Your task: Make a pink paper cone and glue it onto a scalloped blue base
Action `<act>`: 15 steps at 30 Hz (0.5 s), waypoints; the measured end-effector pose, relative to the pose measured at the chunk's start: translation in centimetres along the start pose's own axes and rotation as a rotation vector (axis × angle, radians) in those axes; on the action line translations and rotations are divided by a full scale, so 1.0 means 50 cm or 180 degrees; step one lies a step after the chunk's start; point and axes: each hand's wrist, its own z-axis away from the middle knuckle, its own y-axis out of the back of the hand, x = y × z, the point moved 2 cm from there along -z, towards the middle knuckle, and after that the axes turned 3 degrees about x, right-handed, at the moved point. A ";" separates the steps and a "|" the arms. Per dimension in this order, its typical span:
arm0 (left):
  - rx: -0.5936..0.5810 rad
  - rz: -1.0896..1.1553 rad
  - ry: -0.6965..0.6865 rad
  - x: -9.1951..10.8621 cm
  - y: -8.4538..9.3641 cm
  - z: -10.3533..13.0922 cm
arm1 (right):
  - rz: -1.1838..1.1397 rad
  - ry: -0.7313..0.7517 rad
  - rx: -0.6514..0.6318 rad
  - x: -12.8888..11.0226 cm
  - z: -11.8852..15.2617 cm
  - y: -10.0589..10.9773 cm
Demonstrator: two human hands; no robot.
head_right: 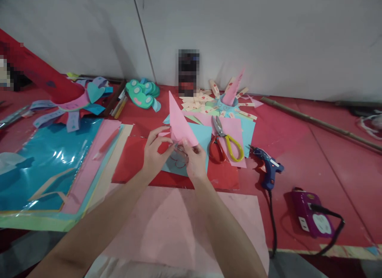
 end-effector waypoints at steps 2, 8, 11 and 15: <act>0.0022 -0.0045 0.0069 -0.001 -0.001 0.001 | -0.0029 0.0001 -0.0018 0.002 0.000 0.000; 0.0028 -0.0091 0.0240 -0.007 -0.003 0.002 | 0.0083 0.0050 -0.0079 0.007 0.000 0.000; 0.0030 0.0043 0.0318 -0.008 -0.004 0.000 | 0.0065 0.0025 -0.0091 0.007 -0.002 0.001; -0.0096 0.0220 0.0404 -0.010 -0.006 -0.002 | 0.0020 -0.0006 -0.0024 0.003 -0.004 0.004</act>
